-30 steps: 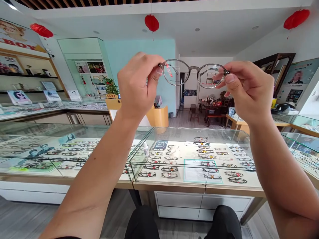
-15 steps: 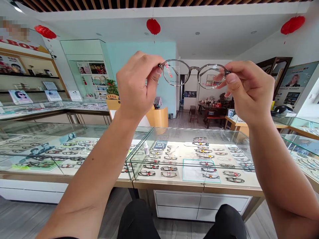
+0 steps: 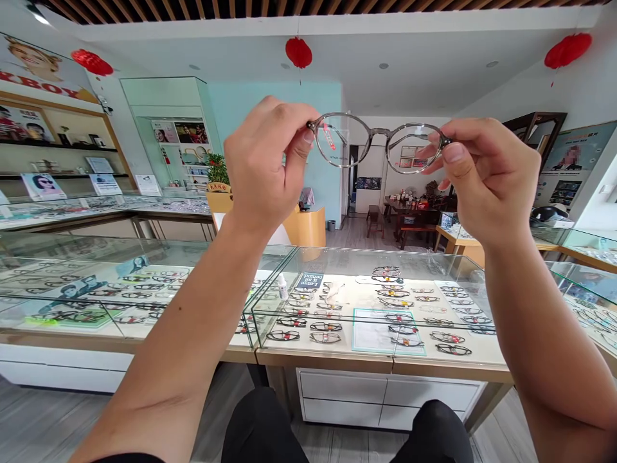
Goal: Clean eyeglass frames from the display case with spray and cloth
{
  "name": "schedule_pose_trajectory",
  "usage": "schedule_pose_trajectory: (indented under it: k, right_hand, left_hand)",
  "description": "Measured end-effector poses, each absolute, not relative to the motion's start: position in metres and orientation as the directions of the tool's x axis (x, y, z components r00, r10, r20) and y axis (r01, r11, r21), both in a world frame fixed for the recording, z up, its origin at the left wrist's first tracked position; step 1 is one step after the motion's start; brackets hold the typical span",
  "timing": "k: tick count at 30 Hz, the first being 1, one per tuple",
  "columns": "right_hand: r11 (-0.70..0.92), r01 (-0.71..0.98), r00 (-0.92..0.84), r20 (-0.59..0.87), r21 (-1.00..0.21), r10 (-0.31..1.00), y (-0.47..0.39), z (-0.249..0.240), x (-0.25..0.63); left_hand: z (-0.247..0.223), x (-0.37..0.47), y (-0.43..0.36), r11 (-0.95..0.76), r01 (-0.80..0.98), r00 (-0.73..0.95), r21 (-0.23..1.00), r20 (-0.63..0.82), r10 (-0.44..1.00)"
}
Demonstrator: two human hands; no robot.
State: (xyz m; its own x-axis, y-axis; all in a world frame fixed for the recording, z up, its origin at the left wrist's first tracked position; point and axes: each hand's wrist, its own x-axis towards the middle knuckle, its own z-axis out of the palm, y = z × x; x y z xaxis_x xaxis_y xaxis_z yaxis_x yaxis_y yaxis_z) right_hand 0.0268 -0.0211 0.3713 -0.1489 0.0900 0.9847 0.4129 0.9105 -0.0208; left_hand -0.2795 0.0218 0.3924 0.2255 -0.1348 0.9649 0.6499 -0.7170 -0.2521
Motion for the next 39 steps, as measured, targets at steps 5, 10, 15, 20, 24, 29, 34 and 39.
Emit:
schedule_pose_trajectory:
  k: [5, 10, 15, 20, 24, 29, 34, 39]
  right_hand:
    - [0.911, 0.413, -0.138, 0.987, -0.014, 0.078, -0.020, 0.369, 0.031]
    - [0.893, 0.449, -0.104, 0.994, 0.025, 0.025, -0.017, 0.366, 0.034]
    - [0.866, 0.499, -0.050, 0.997, -0.034, 0.067, -0.014, 0.349, 0.031]
    - [0.835, 0.468, -0.052, 0.933, -0.291, 0.355, -0.005, 0.299, 0.028]
    - [0.703, 0.439, -0.024, 0.775, -0.559, 0.631, 0.004, 0.238, 0.020]
    - [0.467, 0.313, 0.021, 0.497, -0.827, 0.867, 0.005, 0.158, 0.004]
    - [0.237, 0.172, 0.052, 0.250, -0.956, 0.967, -0.009, 0.086, -0.008]
    - [0.065, 0.044, 0.022, 0.066, -0.997, 0.998, -0.021, 0.035, -0.011]
  left_hand:
    - [0.395, -0.273, 0.026, -0.748, 0.617, 0.199, -0.245, 0.968, -0.152]
    - [0.394, -0.272, 0.036, -0.753, 0.604, 0.193, -0.262, 0.964, -0.181]
    - [0.371, -0.271, 0.045, -0.771, 0.583, 0.205, -0.258, 0.964, -0.168]
    - [0.307, -0.272, 0.055, -0.766, 0.578, 0.260, -0.280, 0.953, -0.153]
    - [0.234, -0.275, 0.061, -0.772, 0.622, 0.251, -0.134, 0.967, 0.034]
    - [0.147, -0.281, 0.060, -0.797, 0.600, 0.206, 0.069, 0.949, 0.237]
    - [0.078, -0.284, 0.038, -0.813, 0.519, 0.175, 0.264, 0.898, 0.403]
    - [0.031, -0.278, 0.017, -0.764, 0.395, 0.116, 0.511, 0.797, 0.593]
